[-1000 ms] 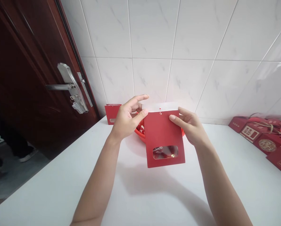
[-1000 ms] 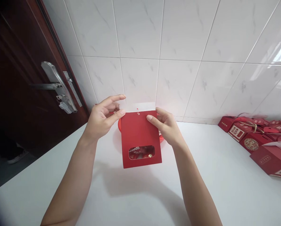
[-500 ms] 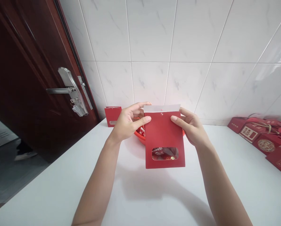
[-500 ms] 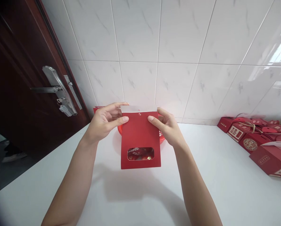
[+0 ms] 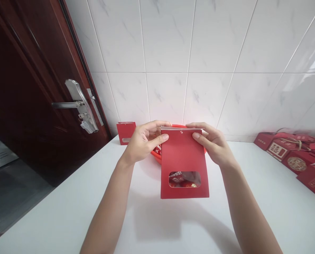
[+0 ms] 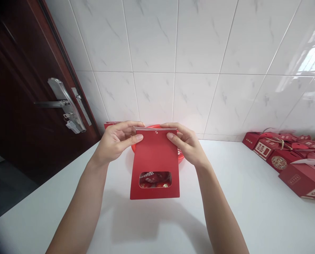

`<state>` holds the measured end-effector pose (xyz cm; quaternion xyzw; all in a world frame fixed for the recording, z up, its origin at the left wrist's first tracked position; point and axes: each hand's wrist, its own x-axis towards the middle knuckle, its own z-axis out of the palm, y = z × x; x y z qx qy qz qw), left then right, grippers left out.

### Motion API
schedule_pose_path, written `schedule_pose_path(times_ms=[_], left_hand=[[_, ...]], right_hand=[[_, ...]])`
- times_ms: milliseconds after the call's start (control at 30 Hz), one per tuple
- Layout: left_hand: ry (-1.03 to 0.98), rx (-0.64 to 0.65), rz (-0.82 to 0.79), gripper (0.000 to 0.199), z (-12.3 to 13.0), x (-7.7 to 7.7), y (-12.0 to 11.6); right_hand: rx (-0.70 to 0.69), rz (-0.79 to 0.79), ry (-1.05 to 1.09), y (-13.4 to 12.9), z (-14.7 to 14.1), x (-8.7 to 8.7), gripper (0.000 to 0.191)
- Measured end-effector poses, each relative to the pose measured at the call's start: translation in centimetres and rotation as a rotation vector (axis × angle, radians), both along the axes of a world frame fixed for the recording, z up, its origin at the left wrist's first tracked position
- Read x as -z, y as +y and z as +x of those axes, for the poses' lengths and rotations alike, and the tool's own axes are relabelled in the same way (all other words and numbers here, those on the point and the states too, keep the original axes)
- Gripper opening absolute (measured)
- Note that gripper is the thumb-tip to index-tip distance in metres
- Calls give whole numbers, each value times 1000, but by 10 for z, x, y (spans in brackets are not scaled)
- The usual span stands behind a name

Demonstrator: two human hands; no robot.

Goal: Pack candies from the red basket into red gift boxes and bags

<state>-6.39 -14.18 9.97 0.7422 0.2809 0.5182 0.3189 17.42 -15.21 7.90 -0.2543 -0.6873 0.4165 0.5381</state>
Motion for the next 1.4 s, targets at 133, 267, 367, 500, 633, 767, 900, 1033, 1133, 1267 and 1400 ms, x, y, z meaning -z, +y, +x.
schedule_pose_path(times_ms=[133,267,367,500,633,767,900,1033,1133,1267,1400], left_hand=[[-9,-27,20,17,0,-1,-1],[-26,-50,8,20,2,-2,-4],[-50,-65,4,23,4,-2,-6],[-56,-69,25,17,5,-2,-7],[-21,-48,15,16,3,-1,-5],[-18,34,-60,26,-1,-2,-2],[-76,33,-96,38,0,-3,-1],[-51,39,-137,28,1,-3,-2],[-13,105,-154,23,0,-4,-1],[-16,109,-150,28,0,-3,-1],[-62,31,-122,28,1,-2,1]], right_hand=[[0,42,22,2,-1,1,21],[35,15,15,1,-2,0,25],[70,20,-5,1,-2,0,33],[138,60,0,-1,-5,0,31],[122,-15,8,-2,-8,0,28],[162,-16,40,-3,-10,-1,31],[190,3,56,-4,-10,-2,29],[187,24,78,-5,-10,-2,26],[196,24,78,-4,-10,-1,26],[189,-10,82,-2,-9,0,30],[151,-46,56,0,-5,-1,28]])
